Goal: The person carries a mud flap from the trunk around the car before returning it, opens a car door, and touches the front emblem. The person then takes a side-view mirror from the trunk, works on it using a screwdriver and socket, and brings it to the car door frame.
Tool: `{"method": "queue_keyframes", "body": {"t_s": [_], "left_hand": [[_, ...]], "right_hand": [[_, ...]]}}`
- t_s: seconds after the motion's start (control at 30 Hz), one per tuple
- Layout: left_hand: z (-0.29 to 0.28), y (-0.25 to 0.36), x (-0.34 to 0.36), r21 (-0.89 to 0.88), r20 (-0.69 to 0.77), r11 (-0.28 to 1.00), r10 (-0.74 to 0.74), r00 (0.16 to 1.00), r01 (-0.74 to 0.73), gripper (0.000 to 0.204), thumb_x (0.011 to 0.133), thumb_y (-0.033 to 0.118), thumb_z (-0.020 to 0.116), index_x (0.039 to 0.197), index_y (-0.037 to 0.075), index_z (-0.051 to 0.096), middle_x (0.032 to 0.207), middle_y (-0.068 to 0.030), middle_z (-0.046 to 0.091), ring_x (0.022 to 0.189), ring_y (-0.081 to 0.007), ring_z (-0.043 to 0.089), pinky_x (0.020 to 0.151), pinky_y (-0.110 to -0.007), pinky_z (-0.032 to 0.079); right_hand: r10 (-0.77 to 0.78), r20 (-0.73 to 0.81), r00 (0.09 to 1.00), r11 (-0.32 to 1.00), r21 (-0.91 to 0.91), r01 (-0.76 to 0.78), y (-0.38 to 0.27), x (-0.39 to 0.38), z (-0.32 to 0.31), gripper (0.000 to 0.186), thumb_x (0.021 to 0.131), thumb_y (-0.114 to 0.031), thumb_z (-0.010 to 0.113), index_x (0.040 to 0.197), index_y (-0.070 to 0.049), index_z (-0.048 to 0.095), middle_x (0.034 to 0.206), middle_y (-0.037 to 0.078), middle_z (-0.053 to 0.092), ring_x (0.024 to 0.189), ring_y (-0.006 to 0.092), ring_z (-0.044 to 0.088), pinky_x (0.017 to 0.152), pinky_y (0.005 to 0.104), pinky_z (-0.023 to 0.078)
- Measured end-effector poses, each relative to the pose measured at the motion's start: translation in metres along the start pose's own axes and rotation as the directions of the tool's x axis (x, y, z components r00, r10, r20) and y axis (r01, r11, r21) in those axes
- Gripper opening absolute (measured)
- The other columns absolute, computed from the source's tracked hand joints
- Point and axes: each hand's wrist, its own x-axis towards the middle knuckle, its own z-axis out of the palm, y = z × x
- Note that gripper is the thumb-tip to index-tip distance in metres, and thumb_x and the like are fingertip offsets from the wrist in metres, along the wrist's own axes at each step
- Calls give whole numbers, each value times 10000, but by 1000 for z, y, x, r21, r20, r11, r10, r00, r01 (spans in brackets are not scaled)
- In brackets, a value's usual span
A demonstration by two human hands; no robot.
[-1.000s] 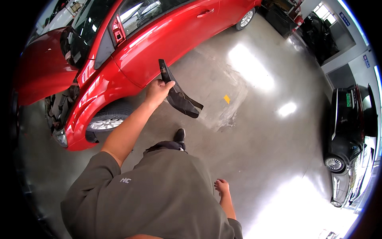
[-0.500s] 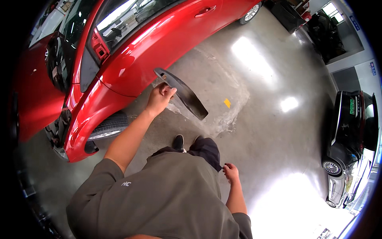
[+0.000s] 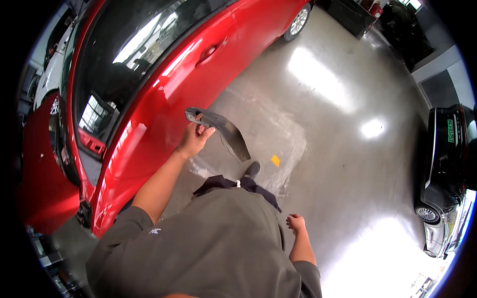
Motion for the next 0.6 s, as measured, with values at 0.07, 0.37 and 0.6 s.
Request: {"method": "queue_keyframes", "body": {"t_s": [0.07, 0.37, 0.6], "left_hand": [[13, -18, 41, 147, 1, 988, 48, 999, -48, 262, 892, 193, 740, 826, 49, 531, 710, 33, 425, 669, -85, 409, 644, -257, 419], [332, 63, 402, 127, 66, 976, 168, 984, -176, 438, 886, 226, 740, 625, 57, 431, 598, 23, 474, 585, -93, 413, 691, -272, 443], [394, 38, 435, -37, 284, 998, -42, 958, 55, 378, 891, 211, 745, 685, 79, 458, 685, 69, 448, 666, -48, 420, 618, -242, 386]], "right_hand": [[-194, -3, 981, 962, -197, 189, -52, 61, -16, 292, 925, -191, 623, 1170, -35, 656, 899, 78, 708, 707, 158, 646, 621, 313, 516], [-616, -131, 777, 776, 74, 627, -420, 153, -350, 318, 937, -142, 607, 1219, 6, 624, 921, 84, 703, 742, 140, 637, 643, 274, 507], [-102, -251, 963, 959, 232, 162, -241, 202, -329, 221, 854, -93, 608, 1037, 13, 673, 756, 86, 678, 592, 176, 618, 493, 308, 492]]}}
